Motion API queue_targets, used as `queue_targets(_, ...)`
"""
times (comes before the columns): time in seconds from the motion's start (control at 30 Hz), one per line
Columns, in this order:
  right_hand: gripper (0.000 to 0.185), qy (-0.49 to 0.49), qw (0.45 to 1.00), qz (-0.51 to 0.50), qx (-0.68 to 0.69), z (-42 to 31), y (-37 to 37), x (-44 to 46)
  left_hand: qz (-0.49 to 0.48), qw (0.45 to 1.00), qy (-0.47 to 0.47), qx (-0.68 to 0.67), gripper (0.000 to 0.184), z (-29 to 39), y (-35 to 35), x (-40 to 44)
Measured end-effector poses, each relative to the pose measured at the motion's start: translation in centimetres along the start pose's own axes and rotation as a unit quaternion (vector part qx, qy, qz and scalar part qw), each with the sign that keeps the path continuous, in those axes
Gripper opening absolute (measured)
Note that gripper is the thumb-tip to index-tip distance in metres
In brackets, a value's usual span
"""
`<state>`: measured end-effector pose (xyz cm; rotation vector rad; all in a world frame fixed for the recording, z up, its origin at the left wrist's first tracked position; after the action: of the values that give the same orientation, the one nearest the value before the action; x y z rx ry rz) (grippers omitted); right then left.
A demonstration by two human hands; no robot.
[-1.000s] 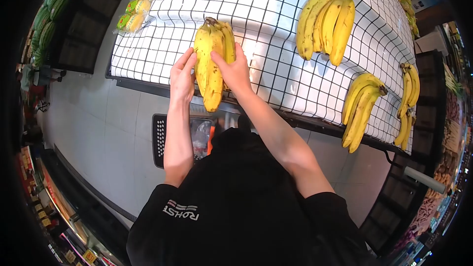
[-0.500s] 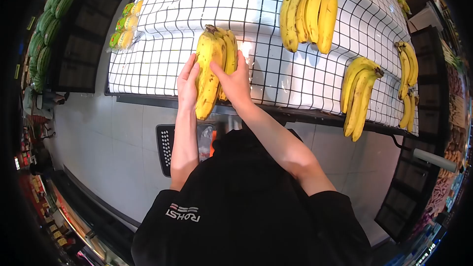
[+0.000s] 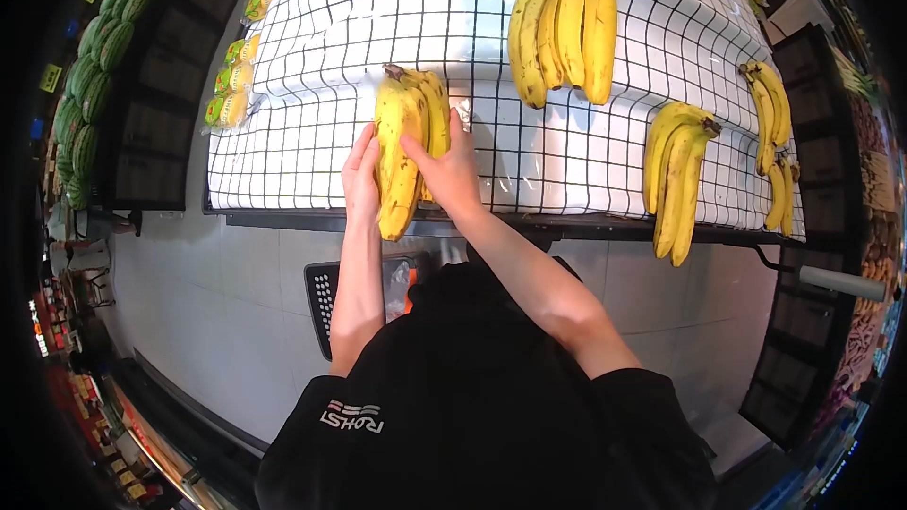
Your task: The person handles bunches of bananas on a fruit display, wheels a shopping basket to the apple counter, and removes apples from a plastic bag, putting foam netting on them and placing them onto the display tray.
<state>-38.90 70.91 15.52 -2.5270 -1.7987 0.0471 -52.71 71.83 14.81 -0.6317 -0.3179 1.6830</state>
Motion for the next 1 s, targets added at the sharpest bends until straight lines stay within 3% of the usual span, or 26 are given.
queue_targets(0.17, 0.094, 0.045, 0.991, 0.018, -0.123, 0.4, -0.3, -0.6, 0.031, 0.998, -0.034, 0.031, 0.055, -1.5, 1.6, 0.8)
queue_targets(0.27, 0.095, 0.082, 0.988, 0.026, -0.130, 1.3, -0.9, -1.5, 0.020, 0.998, -0.044, 0.049, 0.056, -1.7, 3.1, 2.1)
queue_targets(0.53, 0.089, 0.044, 0.988, 0.015, -0.145, 0.8, -1.7, -1.8, -0.024, 0.989, -0.065, 0.128, 0.057, 0.0, 2.9, 3.0)
queue_targets(0.7, 0.089, 0.080, 0.969, 0.025, -0.231, 1.2, -1.5, -0.7, -0.047, 0.985, -0.085, 0.146, 0.062, -0.2, 2.6, 3.6)
queue_targets(0.87, 0.090, 0.090, 0.969, 0.015, -0.231, 1.3, -1.2, -0.3, -0.034, 0.983, -0.106, 0.143, 0.062, -1.1, 3.3, 3.9)
queue_targets(0.93, 0.090, 0.088, 0.971, 0.003, -0.225, 1.8, -1.3, -0.2, -0.039, 0.969, -0.139, 0.200, 0.059, -0.6, 3.2, 3.7)
queue_targets(1.0, 0.079, 0.140, 0.963, 0.039, -0.228, 1.5, -1.3, -0.5, -0.026, 0.976, -0.129, 0.176, 0.058, -0.5, 3.3, 3.5)
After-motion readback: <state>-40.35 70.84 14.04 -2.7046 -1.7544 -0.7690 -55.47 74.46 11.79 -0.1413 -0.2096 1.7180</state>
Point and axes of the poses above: each hand's wrist, its own x-axis towards the middle knuckle, its own y-axis out of the back of the hand, z = x × y, the point moved 3 cm from there along x, towards the middle knuckle, and after that the axes turned 6 degrees about z, right-handed, at the moved point
